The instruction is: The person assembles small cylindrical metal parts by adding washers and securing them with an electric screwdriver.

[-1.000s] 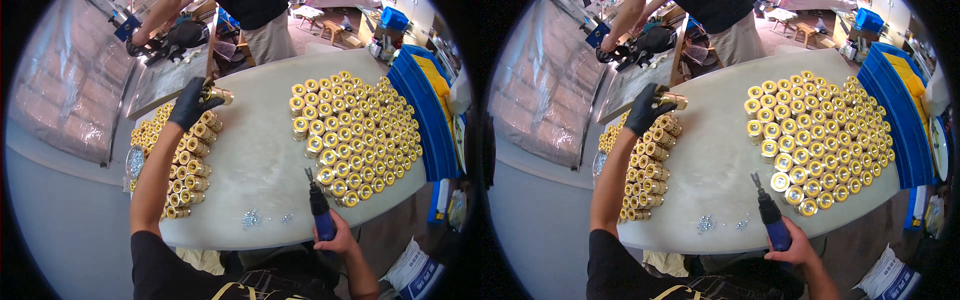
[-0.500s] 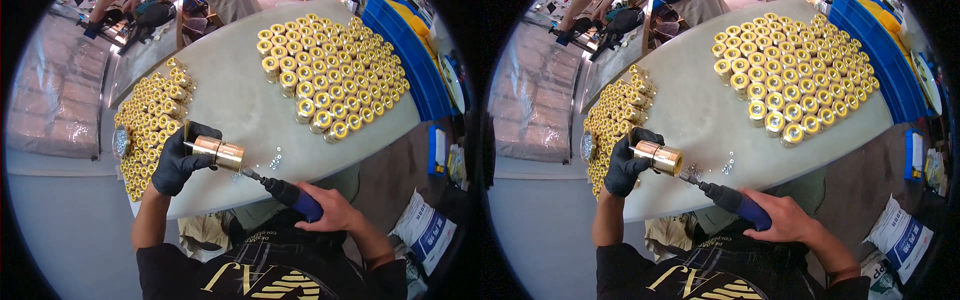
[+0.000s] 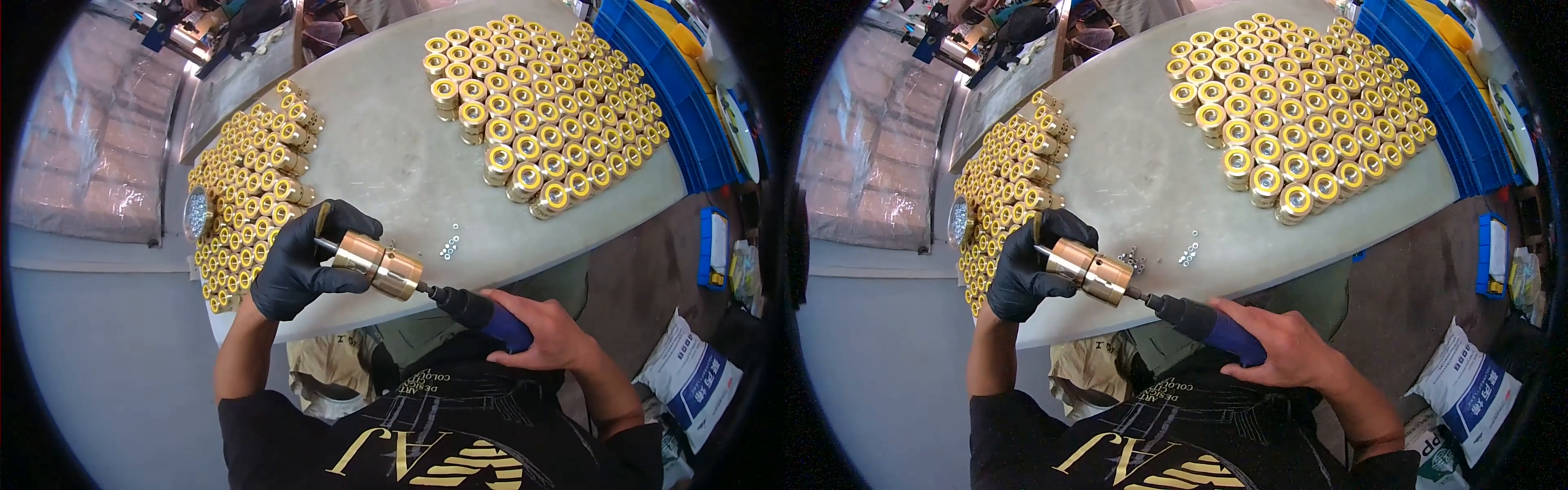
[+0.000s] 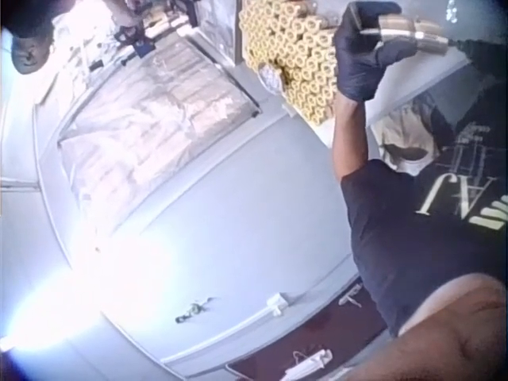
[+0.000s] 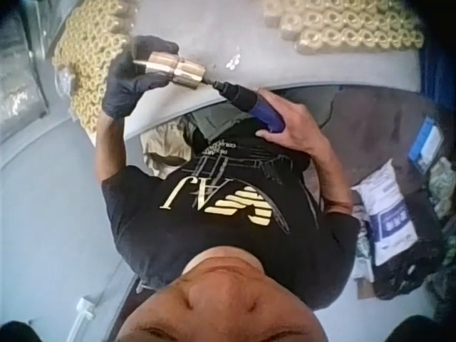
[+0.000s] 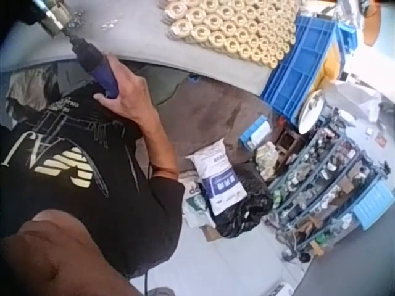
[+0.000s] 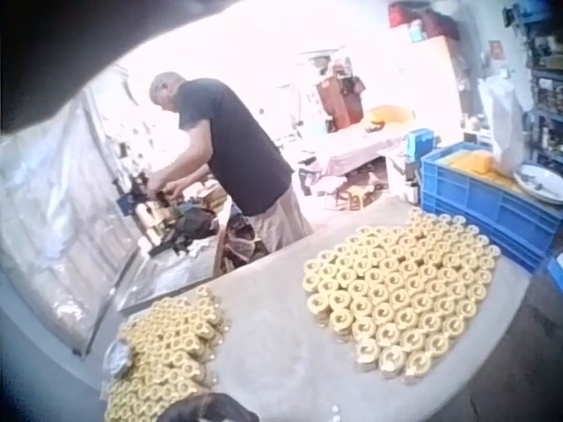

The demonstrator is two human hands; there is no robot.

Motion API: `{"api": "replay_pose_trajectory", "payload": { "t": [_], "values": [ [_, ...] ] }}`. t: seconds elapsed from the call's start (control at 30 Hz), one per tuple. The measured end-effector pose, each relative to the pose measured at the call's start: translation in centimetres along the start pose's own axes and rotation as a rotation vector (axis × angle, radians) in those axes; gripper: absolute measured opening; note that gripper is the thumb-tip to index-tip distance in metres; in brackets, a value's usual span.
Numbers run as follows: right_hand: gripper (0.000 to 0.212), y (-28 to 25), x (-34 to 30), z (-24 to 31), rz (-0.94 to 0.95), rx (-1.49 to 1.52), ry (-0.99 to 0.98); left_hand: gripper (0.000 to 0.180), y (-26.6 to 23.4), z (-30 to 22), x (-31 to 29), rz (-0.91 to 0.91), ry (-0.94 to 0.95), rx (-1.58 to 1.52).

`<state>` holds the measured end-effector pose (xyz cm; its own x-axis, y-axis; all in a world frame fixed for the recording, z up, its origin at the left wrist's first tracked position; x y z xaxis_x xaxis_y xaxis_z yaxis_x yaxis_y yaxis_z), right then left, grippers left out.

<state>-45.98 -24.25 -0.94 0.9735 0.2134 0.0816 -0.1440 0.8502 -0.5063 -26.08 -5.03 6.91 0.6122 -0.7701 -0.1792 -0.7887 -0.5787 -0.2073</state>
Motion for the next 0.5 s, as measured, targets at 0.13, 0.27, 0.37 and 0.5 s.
{"api": "replay_pose_trajectory", "payload": {
  "t": [0.13,0.27,0.37,0.5],
  "values": [
    [0.088,0.02,0.02,-0.11,0.017,0.042,-0.007,0.053,0.16,-0.37,0.26,0.017,0.023,0.082],
    [0.087,0.19,-0.04,-0.32,0.073,0.071,0.036,0.055,0.27,-0.28,0.52,0.041,0.041,0.108],
    [0.086,0.21,-0.18,-0.29,0.082,0.137,0.041,0.055,0.41,-0.20,0.81,0.080,0.063,0.095],
    [0.087,0.82,-0.41,-0.56,0.146,0.243,0.088,0.054,0.71,-0.49,1.06,0.156,0.141,0.127]
  ]
}}
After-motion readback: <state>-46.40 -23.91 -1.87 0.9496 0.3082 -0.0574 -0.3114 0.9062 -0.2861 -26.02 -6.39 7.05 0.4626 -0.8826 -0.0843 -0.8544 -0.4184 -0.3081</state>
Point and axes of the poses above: each hand's wrist, its own x-axis towards the middle knuckle, its own y-axis out of the palm, z = x × y, the point moved 7 cm from there along x, towards the middle knuckle, and after that the axes turned 1 degree about -x, right-handed, at the moved point
